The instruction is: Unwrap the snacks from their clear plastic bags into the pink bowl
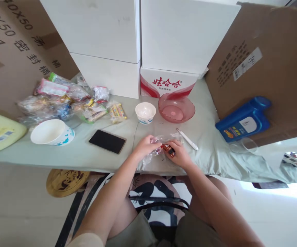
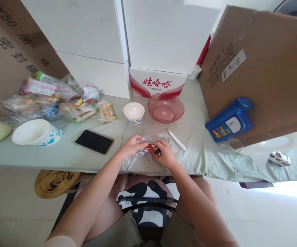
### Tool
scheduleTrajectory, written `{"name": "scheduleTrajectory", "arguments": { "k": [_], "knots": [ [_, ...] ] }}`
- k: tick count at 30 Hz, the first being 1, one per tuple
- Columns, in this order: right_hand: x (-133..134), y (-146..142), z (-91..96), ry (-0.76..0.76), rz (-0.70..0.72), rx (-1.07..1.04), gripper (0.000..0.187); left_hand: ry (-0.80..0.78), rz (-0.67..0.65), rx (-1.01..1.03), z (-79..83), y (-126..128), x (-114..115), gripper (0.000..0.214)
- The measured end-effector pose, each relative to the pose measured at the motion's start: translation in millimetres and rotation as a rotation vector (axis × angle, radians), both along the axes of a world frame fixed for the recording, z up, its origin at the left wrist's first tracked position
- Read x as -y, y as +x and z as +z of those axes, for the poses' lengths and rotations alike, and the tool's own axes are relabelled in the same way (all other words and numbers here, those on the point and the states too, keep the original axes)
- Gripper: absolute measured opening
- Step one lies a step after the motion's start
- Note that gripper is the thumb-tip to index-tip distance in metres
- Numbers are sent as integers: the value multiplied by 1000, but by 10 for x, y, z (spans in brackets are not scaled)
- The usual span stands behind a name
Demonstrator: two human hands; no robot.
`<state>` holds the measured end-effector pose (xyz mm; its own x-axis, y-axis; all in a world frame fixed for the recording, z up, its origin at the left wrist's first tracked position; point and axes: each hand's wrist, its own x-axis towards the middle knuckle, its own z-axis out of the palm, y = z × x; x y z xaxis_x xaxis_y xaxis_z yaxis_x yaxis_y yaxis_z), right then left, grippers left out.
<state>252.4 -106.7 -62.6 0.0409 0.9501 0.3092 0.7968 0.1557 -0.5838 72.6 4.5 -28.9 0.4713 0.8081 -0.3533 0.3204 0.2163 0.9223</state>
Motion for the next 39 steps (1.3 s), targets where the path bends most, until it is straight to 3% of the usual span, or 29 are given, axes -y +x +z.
{"name": "scheduleTrajectory", "arguments": {
  "k": [2,4,7,10,13,16,18,21,24,27,31,34,37,39],
  "knots": [
    [2,-30,-21,5,3,34,25,28,-44,-89,-19,-18,14,22],
    [5,-49,-20,-11,19,43,29,-107,-99,-74,5,-16,37,16],
    [10,-42,9,-54,20,-19,43,-355,-146,133,114,4,63,7],
    [22,-4,25,-152,-55,-258,56,-452,-145,266,225,16,45,15],
    [62,33,15,-224,-138,-600,66,-443,-95,281,245,17,-23,17],
    [125,82,76,-141,-243,-852,68,-377,27,253,180,8,-120,16],
    [132,152,225,-74,-290,-903,63,-340,120,219,131,-3,-182,15],
    [-61,338,596,7,-319,-724,52,-278,200,157,101,-14,-242,14],
    [-587,575,927,11,-347,-274,46,-233,155,131,125,8,-252,14],
    [-1238,766,1020,-166,-365,58,37,-224,57,100,152,65,-240,13],
    [-1742,852,1011,-456,-150,82,34,-228,-39,60,146,138,-252,16],
    [-1667,840,1130,-475,-169,1,34,-237,-35,89,139,175,-283,15],
    [-1216,794,1234,-270,-302,-28,34,-277,-26,124,143,210,-316,14],
    [-776,714,1175,-38,-337,-72,28,-312,-46,134,140,235,-334,16]
  ]
}}
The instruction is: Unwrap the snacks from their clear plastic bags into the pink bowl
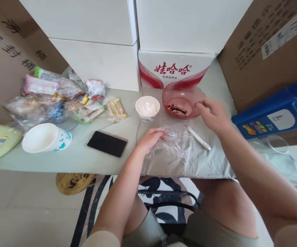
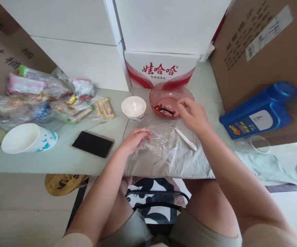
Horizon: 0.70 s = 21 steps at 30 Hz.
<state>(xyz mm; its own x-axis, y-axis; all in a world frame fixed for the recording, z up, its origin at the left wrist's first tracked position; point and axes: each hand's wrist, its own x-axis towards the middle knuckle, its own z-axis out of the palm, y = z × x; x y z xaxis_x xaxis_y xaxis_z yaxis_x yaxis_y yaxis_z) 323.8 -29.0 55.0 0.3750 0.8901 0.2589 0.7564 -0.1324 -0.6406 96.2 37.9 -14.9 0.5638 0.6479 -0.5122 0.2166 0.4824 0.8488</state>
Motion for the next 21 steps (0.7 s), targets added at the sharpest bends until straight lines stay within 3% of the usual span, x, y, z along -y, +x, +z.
{"name": "scheduleTrajectory", "arguments": {
  "k": [1,3,5,6,9,13,17,21],
  "knots": [
    [228,-61,-79,63,23,-5,25,-14,-12,1,-6,13,-7,18],
    [632,-218,-319,26,226,-24,24,-39,-31,-6,-28,35,-21,21],
    [905,-385,-605,-57,492,0,41,-52,-45,-20,-56,45,-32,24],
    [986,-457,-739,-79,558,36,55,-54,-51,-29,-69,42,-39,26],
    [1074,-569,-1013,-138,581,154,53,-21,-27,-83,-101,-9,-67,28],
    [1111,-516,-1081,-107,628,191,16,157,85,-138,-171,-152,-163,21],
    [1217,-409,-1055,-66,670,118,15,337,137,-87,-268,-268,-293,12],
    [1301,-333,-1023,-28,715,-3,14,308,87,-81,-279,-271,-362,18]
  ]
}}
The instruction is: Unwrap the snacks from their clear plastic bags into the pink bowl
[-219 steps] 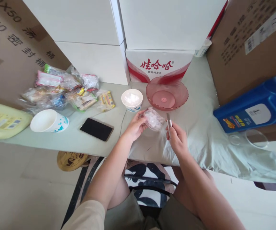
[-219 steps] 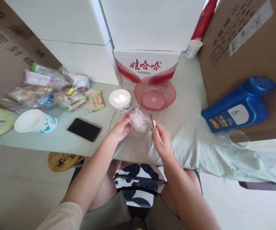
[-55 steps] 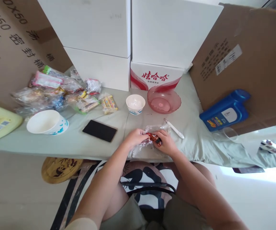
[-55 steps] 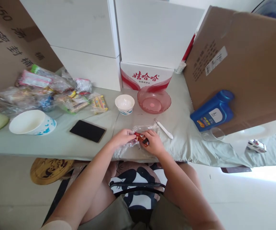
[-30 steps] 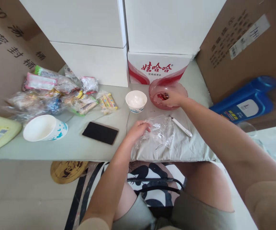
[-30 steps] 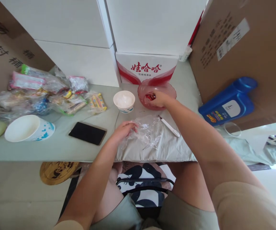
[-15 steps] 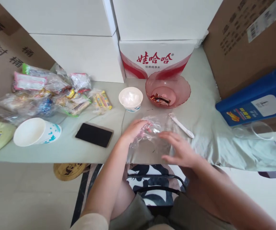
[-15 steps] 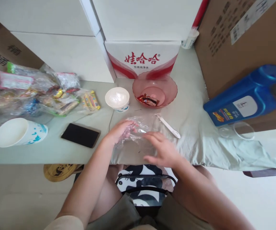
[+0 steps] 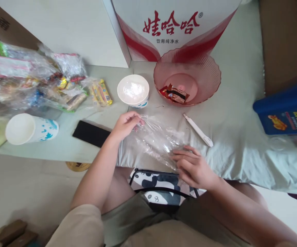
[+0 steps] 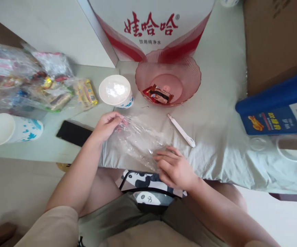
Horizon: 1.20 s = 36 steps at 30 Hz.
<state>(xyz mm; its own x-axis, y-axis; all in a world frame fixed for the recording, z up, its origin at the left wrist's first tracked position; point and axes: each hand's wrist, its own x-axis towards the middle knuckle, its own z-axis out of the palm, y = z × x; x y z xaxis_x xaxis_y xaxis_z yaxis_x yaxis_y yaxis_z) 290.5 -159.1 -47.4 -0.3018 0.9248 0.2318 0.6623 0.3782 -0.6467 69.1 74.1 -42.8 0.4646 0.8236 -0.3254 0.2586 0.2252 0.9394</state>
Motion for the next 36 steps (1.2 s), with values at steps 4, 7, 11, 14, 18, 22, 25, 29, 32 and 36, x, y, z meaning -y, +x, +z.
{"name": "scheduleTrajectory", "arguments": {
  "k": [4,7,11,14,18,22,25,29,32,36],
  "knots": [
    [46,2,74,-2,-21,-61,16,-7,74,-105,31,-3,-13,27],
    [90,-49,108,-69,-101,39,16,192,156,-208,120,-115,62,23],
    [131,-151,94,-190,-252,118,20,603,214,-222,359,-319,484,18],
    [120,-220,72,-192,-280,83,18,601,-301,-152,421,-365,963,34],
    [62,-230,24,-111,-287,-39,19,523,-545,-178,271,-317,1307,21],
    [-12,-91,-6,-104,-457,-83,35,579,-543,-240,205,-376,1221,18],
    [-19,39,42,-37,-641,-86,44,626,-606,-302,252,-461,1131,16],
    [71,26,132,52,-291,-142,70,717,-641,-361,290,-501,1095,17],
    [125,-119,128,-38,-160,-78,70,746,-615,-361,246,-502,1068,17],
    [103,-192,95,-95,-305,-62,16,763,-586,-370,155,-545,993,20]
  ]
}}
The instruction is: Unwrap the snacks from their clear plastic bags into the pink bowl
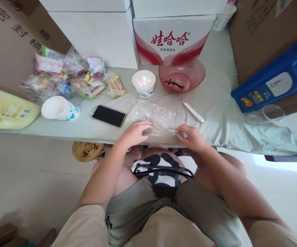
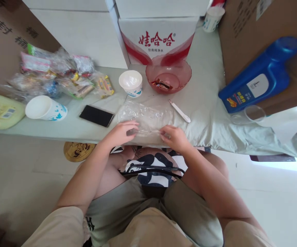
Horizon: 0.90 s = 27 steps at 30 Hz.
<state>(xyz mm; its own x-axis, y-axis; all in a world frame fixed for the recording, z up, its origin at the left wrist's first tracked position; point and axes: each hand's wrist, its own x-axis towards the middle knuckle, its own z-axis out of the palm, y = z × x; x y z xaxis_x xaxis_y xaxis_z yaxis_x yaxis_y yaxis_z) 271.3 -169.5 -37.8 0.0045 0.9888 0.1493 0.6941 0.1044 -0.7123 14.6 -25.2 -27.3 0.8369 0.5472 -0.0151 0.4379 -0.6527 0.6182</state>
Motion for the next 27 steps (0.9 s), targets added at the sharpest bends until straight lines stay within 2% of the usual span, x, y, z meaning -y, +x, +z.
{"name": "scheduleTrajectory", "arguments": {
  "k": [4,7,12,16,19,22,25,27],
  "knots": [
    [-67,123,46,101,-286,-68,11,-36,106,70,19,-76,-88,17],
    [-115,192,86,57,-409,-111,15,-185,226,207,93,-124,-144,10],
    [-191,193,69,-22,-470,-255,22,-585,362,498,108,-157,-181,40],
    [-221,190,29,-14,-454,-390,31,-738,533,614,52,-122,-166,46],
    [-243,185,-2,6,-473,-474,37,-749,682,563,58,-70,-158,45],
    [-276,159,-28,-29,-513,-536,41,-692,749,508,77,-10,-144,39],
    [-301,127,-31,-77,-543,-457,41,-593,767,415,73,33,-129,32],
    [-299,115,-15,-106,-549,-349,41,-455,757,309,65,36,-125,32]
  ]
}}
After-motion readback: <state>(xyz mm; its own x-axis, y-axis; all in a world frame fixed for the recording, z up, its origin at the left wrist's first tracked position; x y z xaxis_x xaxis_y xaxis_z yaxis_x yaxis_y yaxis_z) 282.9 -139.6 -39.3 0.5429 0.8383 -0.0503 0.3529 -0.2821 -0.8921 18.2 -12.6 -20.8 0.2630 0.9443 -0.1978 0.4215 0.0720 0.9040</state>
